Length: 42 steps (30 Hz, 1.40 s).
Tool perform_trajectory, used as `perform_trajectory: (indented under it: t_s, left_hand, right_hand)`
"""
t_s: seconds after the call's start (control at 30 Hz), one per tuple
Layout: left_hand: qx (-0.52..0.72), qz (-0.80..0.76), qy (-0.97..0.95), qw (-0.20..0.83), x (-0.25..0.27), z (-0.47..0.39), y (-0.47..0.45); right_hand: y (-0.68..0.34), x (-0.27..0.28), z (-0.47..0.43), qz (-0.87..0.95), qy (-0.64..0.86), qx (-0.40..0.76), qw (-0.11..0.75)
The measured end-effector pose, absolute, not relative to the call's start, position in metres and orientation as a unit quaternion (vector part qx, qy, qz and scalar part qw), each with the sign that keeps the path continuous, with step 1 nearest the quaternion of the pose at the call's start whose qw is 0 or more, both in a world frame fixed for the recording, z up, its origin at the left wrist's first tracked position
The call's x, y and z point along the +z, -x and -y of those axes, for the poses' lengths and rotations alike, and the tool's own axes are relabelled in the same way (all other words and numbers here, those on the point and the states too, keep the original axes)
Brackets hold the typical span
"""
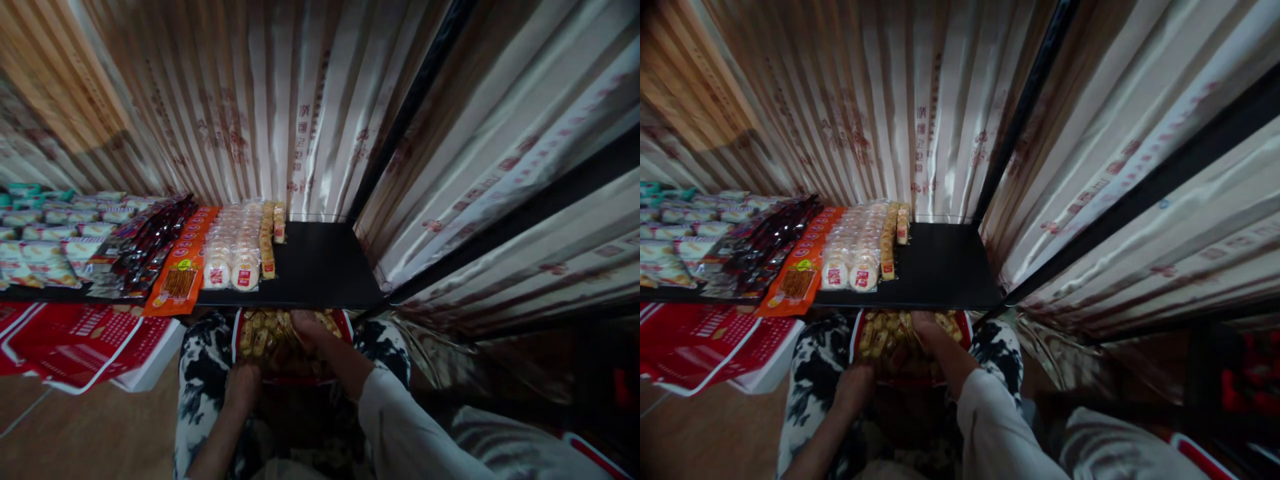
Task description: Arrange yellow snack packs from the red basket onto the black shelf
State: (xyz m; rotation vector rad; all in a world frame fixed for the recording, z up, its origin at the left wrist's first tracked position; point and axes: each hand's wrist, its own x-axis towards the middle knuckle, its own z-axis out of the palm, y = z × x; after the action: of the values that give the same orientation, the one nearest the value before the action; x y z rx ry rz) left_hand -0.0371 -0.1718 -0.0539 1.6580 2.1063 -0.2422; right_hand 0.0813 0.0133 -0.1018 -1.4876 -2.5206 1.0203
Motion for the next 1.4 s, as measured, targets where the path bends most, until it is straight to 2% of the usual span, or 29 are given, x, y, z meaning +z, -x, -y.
perform_trajectory:
  t_s: [0.13, 0.3, 0.43, 0.77, 0.87, 1.03, 1.1, 1.23, 1.4]
  left_hand:
    - [-0.077, -0.764, -0.599, 0.225, -0.056, 0.170, 0.034]
    - [-0.077, -0.772, -0.587, 0.233, -0.054, 0.168, 0.029]
    - [-0.058, -0.771, -0.587, 0.239, -0.049, 0.166, 0.025]
    - [-0.068, -0.737, -0.613, 0.275, -0.044, 0.156, 0.014]
    - [0.014, -0.728, -0.615, 0.302, -0.024, 0.143, 0.018]
    - [0.293, -0.726, -0.540, 0.309, 0.011, 0.099, 0.012]
    - [0.362, -0.708, -0.513, 0.325, 0.019, 0.075, 0.006]
    - [0.427, -0.705, -0.447, 0.348, 0.023, 0.030, 0.001]
    - [0.440, -0.740, -0.427, 0.279, 0.016, -0.007, 0.002]
  right_hand:
    - [-0.084, -0.093, -0.015, 0.824, 0.476, 0.305, -0.027]
    - [-0.102, -0.084, -0.003, 0.856, 0.434, 0.277, -0.046]
    - [-0.121, -0.081, 0.013, 0.887, 0.383, 0.257, 0.005]
    - [-0.131, -0.059, 0.028, 0.841, 0.432, 0.305, 0.118]
    - [-0.130, -0.039, 0.022, 0.808, 0.426, 0.366, 0.178]
    - [-0.125, 0.000, -0.008, 0.694, 0.401, 0.517, 0.299]
    - [-0.121, 0.009, -0.022, 0.664, 0.394, 0.545, 0.326]
    - [-0.113, 0.008, -0.048, 0.677, 0.404, 0.512, 0.342]
    - [-0.095, -0.003, -0.084, 0.678, 0.425, 0.459, 0.386]
